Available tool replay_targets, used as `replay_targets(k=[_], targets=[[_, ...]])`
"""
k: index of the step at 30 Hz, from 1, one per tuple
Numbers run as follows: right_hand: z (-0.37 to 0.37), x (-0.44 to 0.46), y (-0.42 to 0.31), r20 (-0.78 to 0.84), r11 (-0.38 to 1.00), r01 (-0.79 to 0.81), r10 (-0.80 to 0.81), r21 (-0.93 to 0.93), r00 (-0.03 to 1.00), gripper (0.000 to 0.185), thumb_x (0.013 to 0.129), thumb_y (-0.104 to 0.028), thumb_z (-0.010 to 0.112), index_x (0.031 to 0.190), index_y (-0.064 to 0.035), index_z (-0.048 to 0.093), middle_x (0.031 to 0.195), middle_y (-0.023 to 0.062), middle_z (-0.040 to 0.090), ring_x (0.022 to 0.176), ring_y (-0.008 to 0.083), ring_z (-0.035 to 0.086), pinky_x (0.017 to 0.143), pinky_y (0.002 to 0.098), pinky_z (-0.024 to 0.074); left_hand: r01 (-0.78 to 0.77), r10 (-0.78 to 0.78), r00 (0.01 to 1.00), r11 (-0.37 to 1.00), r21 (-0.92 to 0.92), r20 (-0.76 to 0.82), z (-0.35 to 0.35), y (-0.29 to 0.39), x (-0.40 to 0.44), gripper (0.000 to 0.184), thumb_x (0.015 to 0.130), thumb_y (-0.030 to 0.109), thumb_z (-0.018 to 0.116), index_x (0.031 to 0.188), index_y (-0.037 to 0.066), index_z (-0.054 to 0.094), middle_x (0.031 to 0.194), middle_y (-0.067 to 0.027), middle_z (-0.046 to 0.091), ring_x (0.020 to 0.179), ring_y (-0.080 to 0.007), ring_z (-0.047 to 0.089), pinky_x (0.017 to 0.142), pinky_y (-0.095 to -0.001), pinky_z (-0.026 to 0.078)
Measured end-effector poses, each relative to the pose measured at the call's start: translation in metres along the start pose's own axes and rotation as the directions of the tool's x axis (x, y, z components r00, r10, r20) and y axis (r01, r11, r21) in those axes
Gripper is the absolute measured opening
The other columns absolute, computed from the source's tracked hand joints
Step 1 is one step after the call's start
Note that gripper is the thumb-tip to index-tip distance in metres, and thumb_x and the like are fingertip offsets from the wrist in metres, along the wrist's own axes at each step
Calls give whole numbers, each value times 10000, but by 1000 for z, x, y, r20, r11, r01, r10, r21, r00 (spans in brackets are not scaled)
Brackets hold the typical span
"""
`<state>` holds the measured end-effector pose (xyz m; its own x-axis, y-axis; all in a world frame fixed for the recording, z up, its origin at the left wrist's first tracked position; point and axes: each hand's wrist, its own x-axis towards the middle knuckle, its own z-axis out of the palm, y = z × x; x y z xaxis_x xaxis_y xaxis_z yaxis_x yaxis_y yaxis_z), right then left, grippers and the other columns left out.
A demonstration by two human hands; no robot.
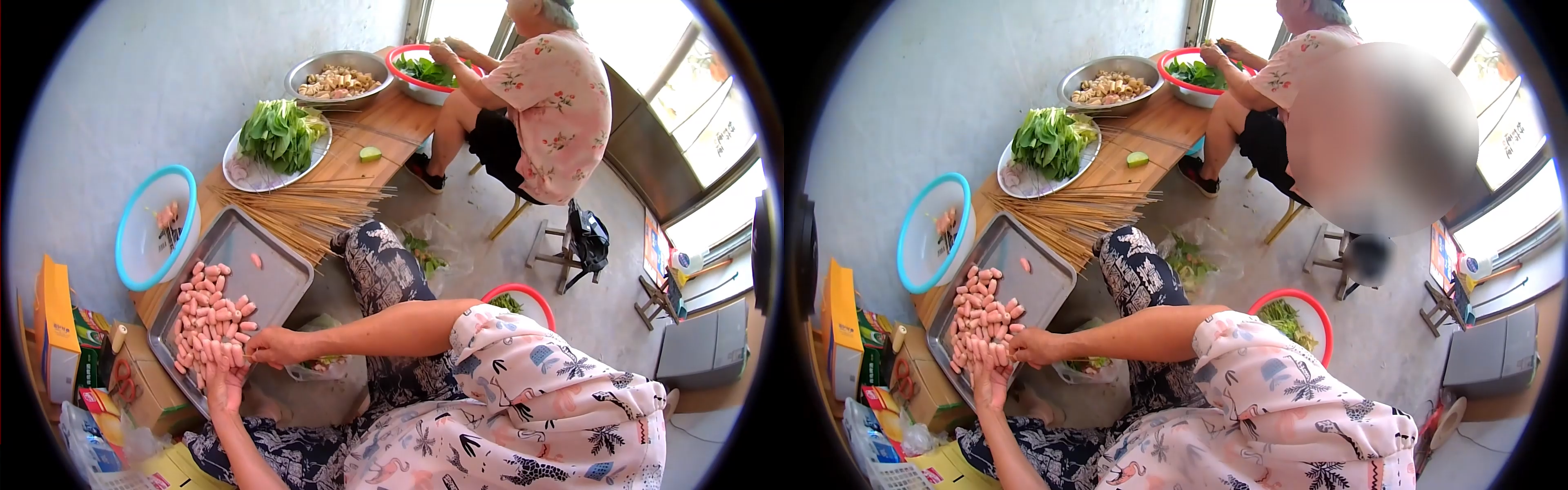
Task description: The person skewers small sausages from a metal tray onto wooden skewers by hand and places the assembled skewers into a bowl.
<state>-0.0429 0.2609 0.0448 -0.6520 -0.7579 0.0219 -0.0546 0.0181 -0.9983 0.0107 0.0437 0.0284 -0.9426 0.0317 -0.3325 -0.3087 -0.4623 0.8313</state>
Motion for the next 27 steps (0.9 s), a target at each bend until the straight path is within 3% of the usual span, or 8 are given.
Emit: replay_targets(k=[5,11,15,23,27], targets=[[1,-1,-2,9,1000,10,-10,2,1000,150,859,-145,524,811,-15,581,526,59,542,452,155,560,459,309,429,-11,9,999,999,-31,-38,-1,0,-1,574,849,128,654,1341,221,374,1149,29,538,972,-137,582,782,-297,511],[-1,-2,-7,0,1000,23,-23,-6,1000,154,860,-146,522,821,-10,584,545,64,538,455,160,557,454,313,429,-44,40,998,996,-80,-50,-1,2,1,582,845,129,661,1341,225,373,1161,32,531,1005,-135,573,820,-304,503],[0,-2,-5,5,1000,9,-9,3,1000,150,857,-140,517,826,-12,587,553,68,538,456,160,555,452,311,429,-47,43,997,996,-77,-58,5,4,-2,591,842,156,669,1346,226,368,1159,28,532,1006,-144,574,816,-306,505],[0,0,3,29,999,-35,36,-33,999,143,878,-120,498,916,-26,599,556,58,555,482,137,563,475,289,443,104,-103,994,993,-53,23,4,-8,1,543,832,212,681,1301,212,407,1097,1,570,906,-165,601,740,-310,519],[1,0,2,29,1000,-23,23,-12,999,143,874,-108,494,915,-29,607,569,57,562,485,137,565,477,286,448,29,-29,1000,998,-48,-11,16,-4,-7,532,831,193,681,1291,204,414,1049,-5,583,879,-166,608,740,-308,519]])
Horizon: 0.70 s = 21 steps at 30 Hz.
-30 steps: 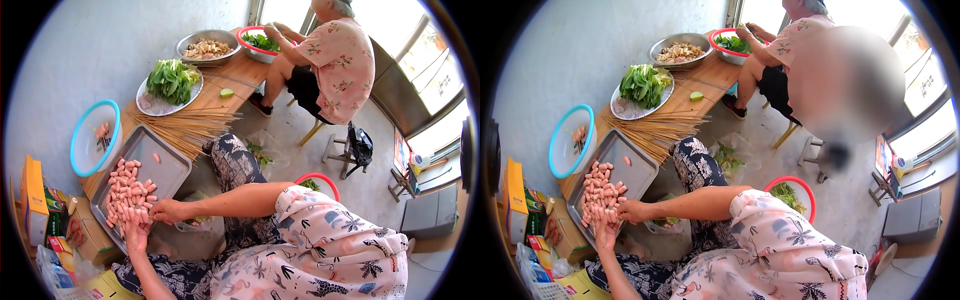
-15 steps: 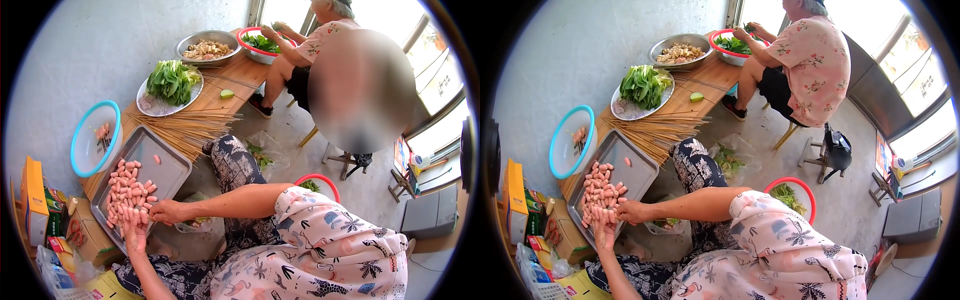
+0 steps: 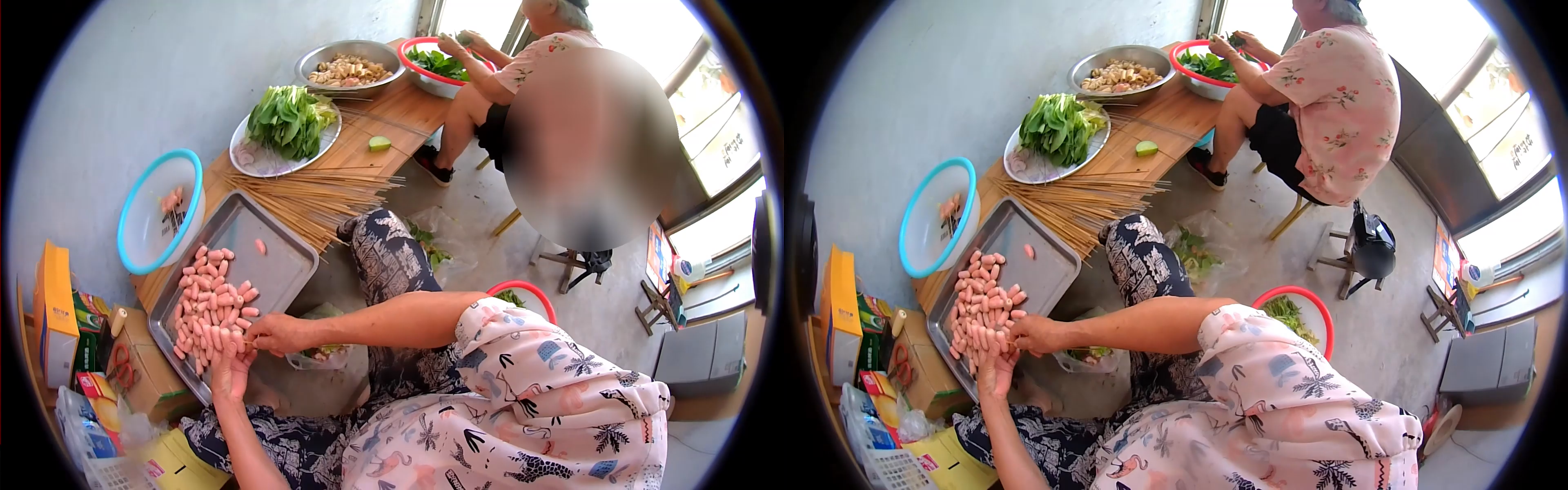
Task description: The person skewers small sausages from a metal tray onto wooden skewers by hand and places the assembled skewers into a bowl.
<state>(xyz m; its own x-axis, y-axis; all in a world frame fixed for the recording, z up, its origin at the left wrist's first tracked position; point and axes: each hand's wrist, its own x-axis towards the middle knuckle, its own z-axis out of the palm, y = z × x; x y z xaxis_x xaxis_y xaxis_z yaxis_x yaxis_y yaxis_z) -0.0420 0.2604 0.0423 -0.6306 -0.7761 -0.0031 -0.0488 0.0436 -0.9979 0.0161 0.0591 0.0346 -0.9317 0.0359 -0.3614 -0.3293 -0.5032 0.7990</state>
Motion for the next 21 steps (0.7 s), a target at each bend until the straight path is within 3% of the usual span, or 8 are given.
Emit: replay_targets(k=[2,5,7,8,12,14,18,21], targets=[[-2,-1,-3,7,999,-26,26,-24,1000,145,870,-104,497,922,-32,612,603,66,574,495,139,570,481,290,453,8,-7,993,1000,-4,120,1,1,0,557,830,165,680,1310,206,399,1055,7,575,886,-152,599,737,-307,520],[-3,-2,-5,28,999,-44,44,-8,999,154,872,-104,501,946,-43,622,693,63,611,562,126,589,511,287,463,27,-26,993,1000,1,113,-16,-6,8,607,841,127,658,1358,230,357,1183,10,529,948,-137,570,751,-320,516],[3,10,26,21,969,223,-223,-110,975,161,872,-103,511,969,-55,630,788,44,637,639,106,596,545,279,469,-117,116,993,991,-57,-24,11,-6,0,646,832,55,635,1386,146,316,1190,-25,529,941,-130,543,783,-313,486],[3,12,31,5,937,345,-345,-50,939,162,887,-129,523,977,-64,641,829,21,648,656,91,567,569,270,469,-107,107,994,994,-36,8,3,-10,6,657,838,68,623,1408,133,304,1267,-16,489,974,-118,518,800,-315,459],[-5,-5,-6,8,993,-70,70,99,998,190,931,-229,536,1013,-113,662,704,-3,593,559,58,452,507,238,417,-109,107,987,994,14,123,20,2,7,526,841,137,615,1326,113,411,1239,-9,497,1019,-118,504,788,-297,450],[-8,-5,-9,33,995,-91,90,40,995,191,937,-184,507,1008,-85,654,645,-1,557,518,54,458,476,229,395,-101,99,992,995,25,75,25,6,4,495,845,116,606,1304,107,422,1185,23,499,1038,-102,493,789,-304,458],[-7,-2,-2,-7,988,-147,148,41,989,176,917,-143,490,961,-44,629,572,19,519,487,87,470,456,256,386,-67,67,993,998,4,96,9,1,5,510,849,267,655,1287,118,438,1102,2,556,947,-125,561,781,-314,481],[-13,-2,-10,-14,985,-158,159,69,987,179,923,-151,479,964,-29,603,546,13,490,493,73,461,451,241,367,-27,30,994,999,-32,107,11,3,9,430,874,272,626,1228,88,465,1080,-67,593,893,-164,593,795,-339,502]])
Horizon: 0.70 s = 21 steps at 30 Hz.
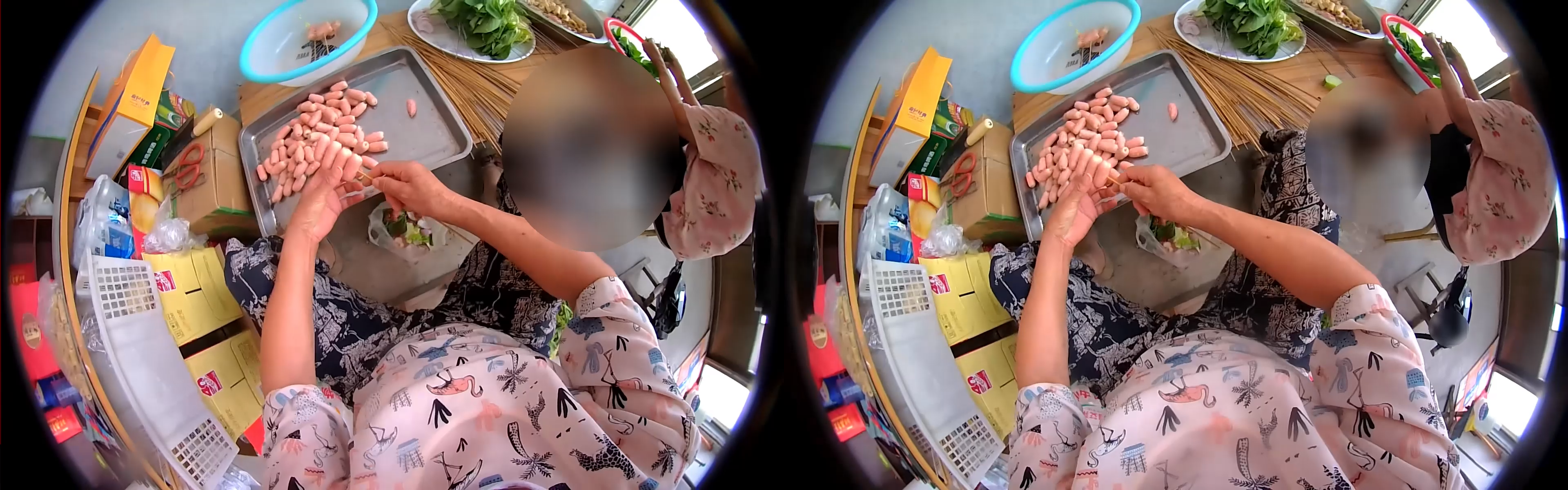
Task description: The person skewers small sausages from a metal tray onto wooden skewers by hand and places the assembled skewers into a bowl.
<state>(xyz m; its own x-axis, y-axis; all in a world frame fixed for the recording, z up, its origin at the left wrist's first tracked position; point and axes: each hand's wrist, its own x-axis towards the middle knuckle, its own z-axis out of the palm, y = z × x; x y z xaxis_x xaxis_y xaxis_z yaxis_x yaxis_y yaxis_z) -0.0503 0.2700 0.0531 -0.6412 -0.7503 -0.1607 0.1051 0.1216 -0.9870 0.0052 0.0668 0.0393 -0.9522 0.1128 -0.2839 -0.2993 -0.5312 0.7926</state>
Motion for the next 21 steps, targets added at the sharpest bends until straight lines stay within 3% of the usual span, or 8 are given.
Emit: replay_targets(k=[4,6,8,10,15,21], targets=[[-7,6,-8,-124,994,35,-22,103,992,168,926,-149,475,960,-36,595,563,1,491,494,60,444,447,225,356,25,-23,999,996,89,-34,-6,-9,0,414,908,346,563,1198,58,500,1024,-81,625,854,-159,605,706,-301,510],[-11,11,-8,-187,957,45,10,287,982,154,925,-142,480,935,-36,590,587,-7,495,490,57,428,445,216,344,137,-122,990,959,246,-76,2,-14,-4,397,915,328,557,1182,36,526,1010,-82,632,805,-136,603,665,-265,498],[-14,15,-9,-225,941,92,-17,326,974,155,925,-145,487,938,-32,592,609,-7,513,492,61,432,445,214,346,142,-147,989,924,355,-13,24,-18,-17,358,918,295,556,1142,16,558,992,-84,642,750,-111,594,618,-232,478],[-16,19,-10,-258,917,59,49,396,965,212,944,-164,472,1048,-36,605,621,-10,501,527,59,432,477,210,346,161,-188,981,934,318,56,55,-22,-29,320,919,257,552,1115,5,573,992,-89,646,709,-91,582,577,-210,459],[-19,19,-20,-350,846,163,30,507,936,163,937,-144,490,957,-17,590,633,19,549,534,73,493,471,210,380,206,-214,976,966,156,37,114,-36,-43,255,863,114,620,1085,-2,574,900,-78,652,611,-87,559,521,-191,429],[-30,11,-25,-376,804,209,19,556,927,180,948,-148,480,1010,-2,564,677,20,561,547,77,502,489,209,394,177,-173,984,967,185,-39,134,-36,-46,245,839,71,641,1061,-3,566,793,-42,610,617,-102,569,519,-203,447]])
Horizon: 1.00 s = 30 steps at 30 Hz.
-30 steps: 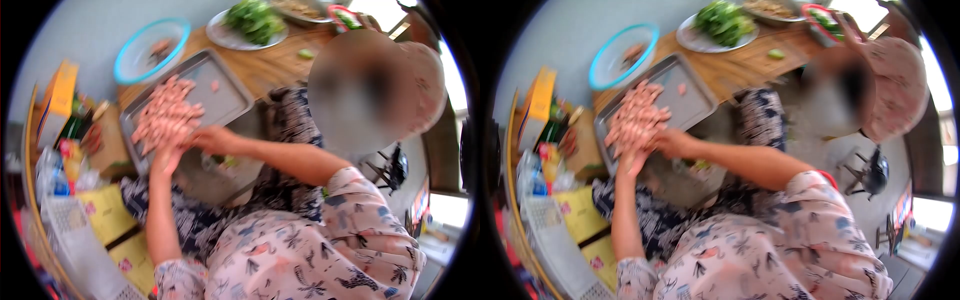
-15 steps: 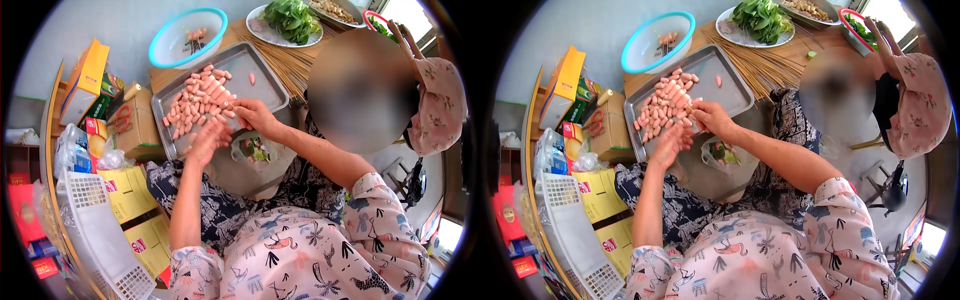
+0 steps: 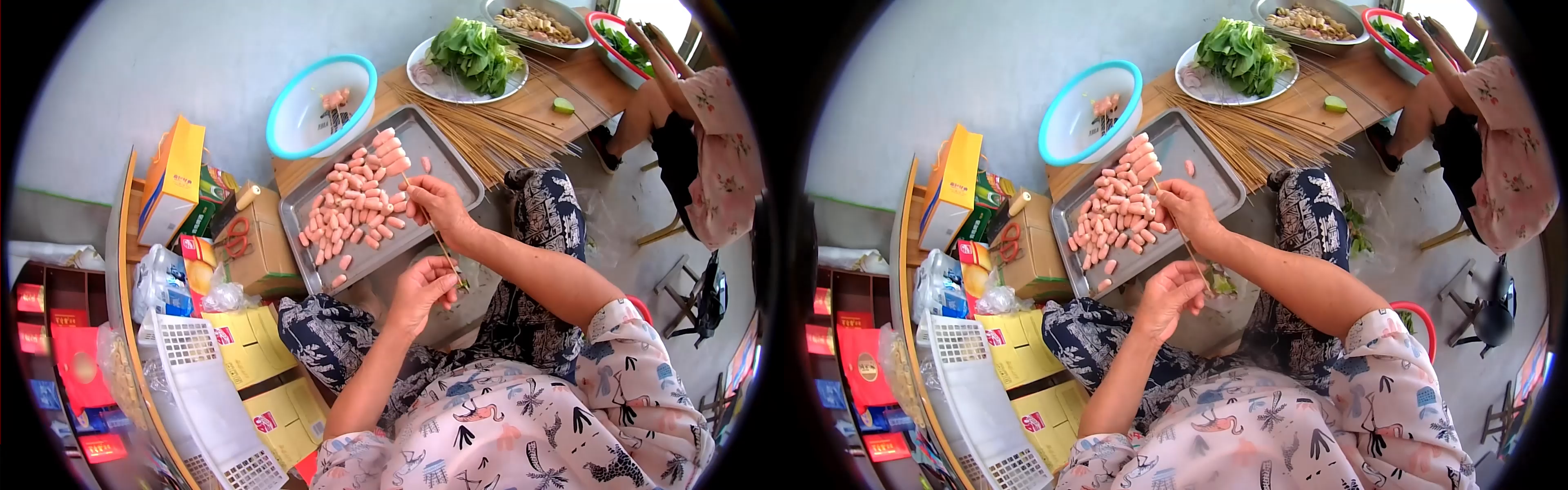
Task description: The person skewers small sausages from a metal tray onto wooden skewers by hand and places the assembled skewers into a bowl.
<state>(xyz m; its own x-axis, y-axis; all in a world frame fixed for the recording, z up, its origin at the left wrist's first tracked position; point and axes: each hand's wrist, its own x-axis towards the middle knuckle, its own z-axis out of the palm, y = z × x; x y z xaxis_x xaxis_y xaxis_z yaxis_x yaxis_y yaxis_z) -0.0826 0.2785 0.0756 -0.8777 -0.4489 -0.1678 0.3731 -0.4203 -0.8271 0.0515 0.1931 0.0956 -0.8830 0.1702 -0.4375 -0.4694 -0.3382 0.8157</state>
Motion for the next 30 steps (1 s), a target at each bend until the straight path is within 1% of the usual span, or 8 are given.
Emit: replay_targets(k=[4,6,11,17,20,27,28,30], targets=[[-1,-5,-7,-13,999,34,-34,36,999,184,950,-151,477,1008,0,565,669,24,563,540,78,498,484,207,392,16,-16,1000,999,31,3,5,-2,0,237,830,52,645,1043,-10,563,794,-54,610,619,-113,580,535,-219,470],[-2,-8,-10,-18,998,66,-65,25,998,198,945,-163,483,1028,-9,574,652,12,541,535,80,458,498,207,362,30,-31,999,998,46,9,8,-3,-1,230,831,49,642,1040,-9,563,793,-57,611,618,-115,582,535,-221,473],[-5,-8,-15,-43,996,79,-78,32,996,194,945,-160,483,1030,-12,576,651,15,545,532,81,459,495,206,363,33,-36,999,997,75,32,14,-8,-3,205,842,45,622,1032,-6,564,798,-69,615,620,-121,586,531,-228,481],[-5,-9,-16,-58,994,105,-104,11,993,189,938,-156,491,1025,-20,588,642,21,553,513,75,462,481,198,371,30,-30,1000,996,78,8,22,-7,-11,222,858,55,604,1066,-11,562,823,-84,619,629,-126,589,545,-234,498],[-6,-10,-14,-49,994,110,-110,-8,993,178,932,-142,489,1016,-25,594,647,16,560,515,66,476,481,188,380,-9,10,1000,997,75,-4,25,-7,-11,240,862,57,603,1085,-15,557,836,-85,617,641,-125,590,551,-236,505],[-4,-17,-16,-11,995,101,-101,18,995,173,936,-138,484,1012,-28,593,659,10,566,528,61,479,492,188,378,-46,49,998,997,65,-45,24,-17,-8,172,857,41,607,1018,-3,567,842,-74,611,649,-123,587,566,-240,514],[-6,-20,-19,10,995,98,-98,-20,995,200,946,-163,467,1029,-26,587,669,10,569,549,66,484,511,200,382,-57,60,997,996,66,-52,25,-17,-7,157,855,32,604,1004,-1,568,836,-72,608,650,-123,586,570,-242,516],[-7,-23,-23,22,995,99,-99,-5,995,216,951,-181,458,1039,-26,582,682,12,572,571,68,488,527,205,386,-73,77,995,995,73,-60,25,-13,-6,155,854,24,600,1004,-1,569,830,-69,606,653,-124,585,571,-245,518]])
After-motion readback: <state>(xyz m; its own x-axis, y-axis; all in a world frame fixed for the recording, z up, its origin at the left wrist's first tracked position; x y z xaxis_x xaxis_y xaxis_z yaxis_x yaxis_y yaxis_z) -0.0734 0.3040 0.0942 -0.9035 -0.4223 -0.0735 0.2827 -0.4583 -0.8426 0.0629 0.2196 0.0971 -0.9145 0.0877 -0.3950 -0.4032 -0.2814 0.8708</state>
